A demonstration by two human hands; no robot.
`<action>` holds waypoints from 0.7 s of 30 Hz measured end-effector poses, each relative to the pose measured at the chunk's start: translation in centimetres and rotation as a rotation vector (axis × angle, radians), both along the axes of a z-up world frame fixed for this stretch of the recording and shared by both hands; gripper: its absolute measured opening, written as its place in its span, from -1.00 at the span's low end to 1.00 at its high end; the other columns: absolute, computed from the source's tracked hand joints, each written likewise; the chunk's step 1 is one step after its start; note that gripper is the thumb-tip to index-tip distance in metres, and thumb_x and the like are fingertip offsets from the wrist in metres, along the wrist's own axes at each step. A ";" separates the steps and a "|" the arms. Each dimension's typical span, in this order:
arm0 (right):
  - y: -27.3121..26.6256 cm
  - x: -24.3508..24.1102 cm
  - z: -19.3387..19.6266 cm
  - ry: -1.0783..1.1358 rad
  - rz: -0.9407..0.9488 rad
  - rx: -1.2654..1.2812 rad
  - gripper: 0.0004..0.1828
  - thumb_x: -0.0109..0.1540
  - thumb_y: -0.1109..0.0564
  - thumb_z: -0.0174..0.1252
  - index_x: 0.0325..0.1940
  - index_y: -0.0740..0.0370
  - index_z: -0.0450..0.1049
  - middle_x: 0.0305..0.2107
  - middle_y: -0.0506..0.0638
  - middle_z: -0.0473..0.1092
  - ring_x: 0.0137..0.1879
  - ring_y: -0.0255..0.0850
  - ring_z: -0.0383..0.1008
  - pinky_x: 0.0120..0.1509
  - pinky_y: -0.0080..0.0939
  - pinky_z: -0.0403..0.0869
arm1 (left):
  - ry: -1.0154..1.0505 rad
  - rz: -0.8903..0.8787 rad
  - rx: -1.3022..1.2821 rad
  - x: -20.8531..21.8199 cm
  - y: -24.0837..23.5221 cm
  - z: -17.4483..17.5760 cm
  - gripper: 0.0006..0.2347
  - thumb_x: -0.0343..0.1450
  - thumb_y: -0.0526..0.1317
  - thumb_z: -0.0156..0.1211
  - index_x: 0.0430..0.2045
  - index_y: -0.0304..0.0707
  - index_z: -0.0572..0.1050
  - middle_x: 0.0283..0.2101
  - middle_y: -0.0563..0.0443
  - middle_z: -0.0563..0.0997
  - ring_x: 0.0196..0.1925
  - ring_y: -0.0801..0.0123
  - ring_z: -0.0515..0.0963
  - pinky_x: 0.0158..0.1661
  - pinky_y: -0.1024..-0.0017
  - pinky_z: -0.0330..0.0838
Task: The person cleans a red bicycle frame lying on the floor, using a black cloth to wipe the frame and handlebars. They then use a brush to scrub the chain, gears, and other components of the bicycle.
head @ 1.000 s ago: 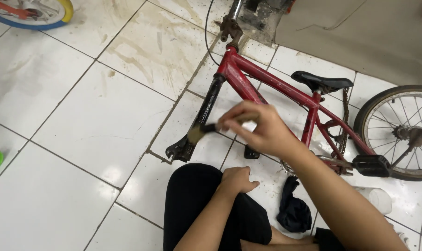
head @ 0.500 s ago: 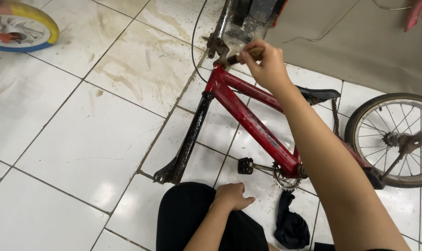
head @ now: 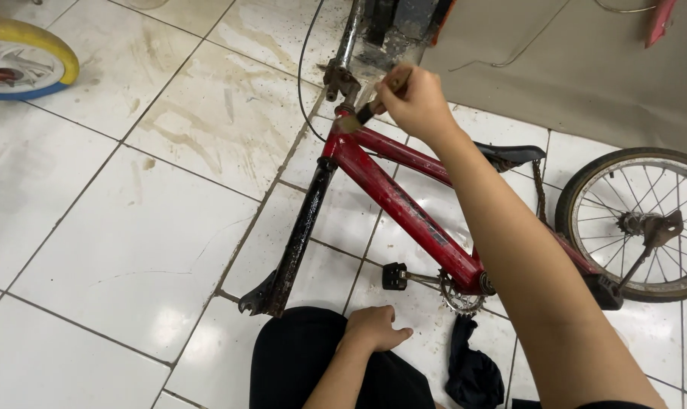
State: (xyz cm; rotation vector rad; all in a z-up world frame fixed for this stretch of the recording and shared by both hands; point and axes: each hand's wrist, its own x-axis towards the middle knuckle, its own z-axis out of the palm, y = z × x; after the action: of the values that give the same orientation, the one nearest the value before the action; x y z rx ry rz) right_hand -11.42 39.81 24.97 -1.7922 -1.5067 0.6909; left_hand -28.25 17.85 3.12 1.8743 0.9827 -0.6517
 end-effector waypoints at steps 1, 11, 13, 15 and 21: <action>0.1 0.7 -0.3 0.000 -0.001 -0.003 -0.90 0.40 0.15 0.13 -0.13 0.23 0.42 -0.34 0.05 0.59 -0.26 -0.25 0.64 -0.32 -0.39 0.63 | 0.000 -0.001 -0.003 0.0 0.0 -0.1 -0.38 0.36 0.37 -0.09 0.10 -0.07 0.42 0.11 0.00 0.57 0.15 0.08 0.53 0.04 0.23 0.36; -2.6 1.7 -1.1 -0.153 -0.033 0.230 -0.84 0.36 0.25 0.11 -0.33 0.25 0.38 -0.50 0.06 0.47 -0.39 -0.19 0.49 -0.34 -0.26 0.51 | 0.020 -0.013 -0.014 -0.2 0.0 1.0 -0.38 0.36 0.37 -0.10 0.11 -0.07 0.41 0.13 0.02 0.56 0.14 0.11 0.53 0.03 0.24 0.37; -3.9 -0.1 0.1 0.011 -0.027 0.172 -0.94 0.39 0.26 0.10 -0.19 0.27 0.41 -0.35 0.12 0.59 -0.21 -0.20 0.71 -0.19 -0.41 0.76 | 0.033 -0.016 -0.025 0.0 0.3 0.9 -0.39 0.37 0.36 -0.11 0.12 -0.05 0.40 0.13 0.04 0.56 0.13 0.13 0.54 0.01 0.25 0.38; -4.9 -1.5 -0.3 0.286 0.148 0.150 -0.89 0.38 0.20 0.10 -0.24 0.24 0.39 -0.35 0.12 0.62 -0.20 -0.20 0.72 -0.09 -0.29 0.73 | 0.010 -0.018 0.014 0.0 0.1 0.0 -0.38 0.35 0.36 -0.08 0.10 -0.08 0.42 0.14 -0.02 0.56 0.15 0.07 0.53 0.06 0.22 0.36; -6.0 0.1 -0.5 -0.024 0.145 0.353 -0.90 0.38 0.19 0.16 -0.20 0.23 0.41 -0.40 0.04 0.58 -0.28 -0.24 0.62 -0.27 -0.33 0.54 | 0.017 0.012 0.005 -0.1 -0.1 0.3 -0.41 0.34 0.35 -0.05 0.07 -0.03 0.43 0.12 0.02 0.58 0.14 0.10 0.54 0.05 0.25 0.37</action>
State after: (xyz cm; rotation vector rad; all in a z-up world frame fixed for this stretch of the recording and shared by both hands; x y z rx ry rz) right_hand -11.35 33.78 24.52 -1.4415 -1.6698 0.4382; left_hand -28.35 17.76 3.47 1.8686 1.0068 -0.6597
